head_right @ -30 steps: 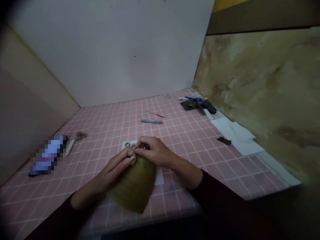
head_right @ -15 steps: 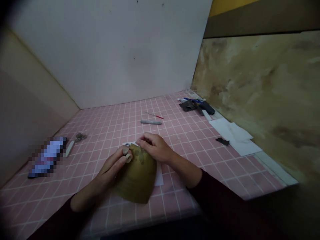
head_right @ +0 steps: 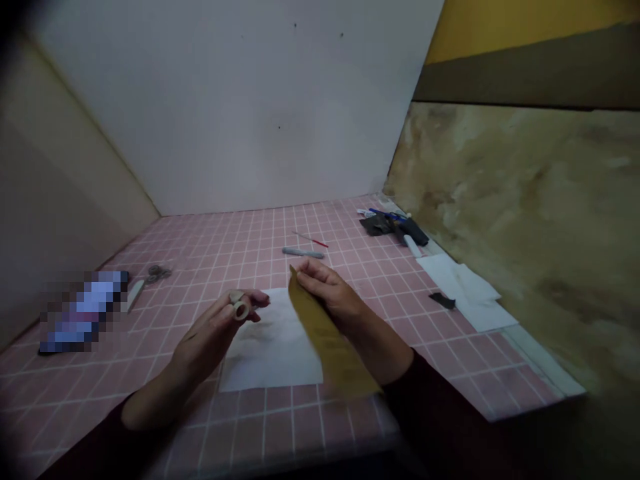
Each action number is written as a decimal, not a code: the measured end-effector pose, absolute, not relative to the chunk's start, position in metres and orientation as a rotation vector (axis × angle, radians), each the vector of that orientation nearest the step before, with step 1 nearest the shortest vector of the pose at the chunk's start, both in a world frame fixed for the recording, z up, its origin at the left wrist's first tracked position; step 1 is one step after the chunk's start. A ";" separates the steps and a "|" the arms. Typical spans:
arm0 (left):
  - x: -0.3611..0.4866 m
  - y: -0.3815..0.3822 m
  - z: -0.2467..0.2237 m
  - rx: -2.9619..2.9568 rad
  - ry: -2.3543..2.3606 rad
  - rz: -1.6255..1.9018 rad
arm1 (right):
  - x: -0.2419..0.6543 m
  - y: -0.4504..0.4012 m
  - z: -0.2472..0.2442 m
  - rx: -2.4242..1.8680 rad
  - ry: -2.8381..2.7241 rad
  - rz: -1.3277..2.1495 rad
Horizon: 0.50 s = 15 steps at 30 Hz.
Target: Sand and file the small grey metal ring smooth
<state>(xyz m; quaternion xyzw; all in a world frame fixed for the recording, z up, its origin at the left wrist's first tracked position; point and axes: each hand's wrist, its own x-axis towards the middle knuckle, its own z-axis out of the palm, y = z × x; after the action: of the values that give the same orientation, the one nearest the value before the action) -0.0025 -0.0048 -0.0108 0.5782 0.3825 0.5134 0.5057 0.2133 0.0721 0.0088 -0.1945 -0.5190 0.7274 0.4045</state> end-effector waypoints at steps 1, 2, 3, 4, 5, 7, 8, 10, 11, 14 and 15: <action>-0.003 -0.004 -0.012 1.391 0.937 1.225 | 0.213 0.073 0.009 -0.416 -1.223 1.950; -0.003 -0.004 -0.013 1.390 0.945 1.207 | 0.213 0.075 0.009 -0.340 -1.161 2.045; -0.004 -0.004 -0.013 1.389 0.949 1.193 | 0.212 0.076 0.009 -0.276 -1.121 2.118; -0.004 -0.004 -0.013 1.389 0.949 1.186 | 0.211 0.077 0.009 -0.232 -1.091 2.176; -0.004 -0.004 -0.013 1.389 0.946 1.185 | 0.210 0.078 0.008 -0.198 -1.061 2.216; -0.004 -0.004 -0.012 1.398 0.938 1.187 | 0.208 0.079 0.008 -0.145 -1.013 2.255; -0.003 -0.004 -0.011 1.408 0.933 1.185 | 0.207 0.079 0.008 -0.125 -0.994 2.262; -0.003 -0.003 -0.010 1.427 0.908 1.181 | 0.206 0.079 0.008 -0.107 -0.976 2.271; -0.002 -0.002 -0.010 1.429 0.892 1.180 | 0.206 0.079 0.008 -0.117 -0.971 2.268; -0.002 -0.001 -0.011 1.402 0.857 1.181 | 0.207 0.077 0.008 -0.197 -0.975 2.230; -0.001 -0.001 -0.012 1.393 0.858 1.172 | 0.207 0.076 0.008 -0.237 -0.984 2.212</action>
<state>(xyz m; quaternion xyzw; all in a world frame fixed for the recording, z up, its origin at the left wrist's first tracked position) -0.0014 -0.0007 -0.0115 0.5846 0.3601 0.4922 0.5351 0.2072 0.0761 0.0082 -0.0915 -0.3795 0.8527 0.3472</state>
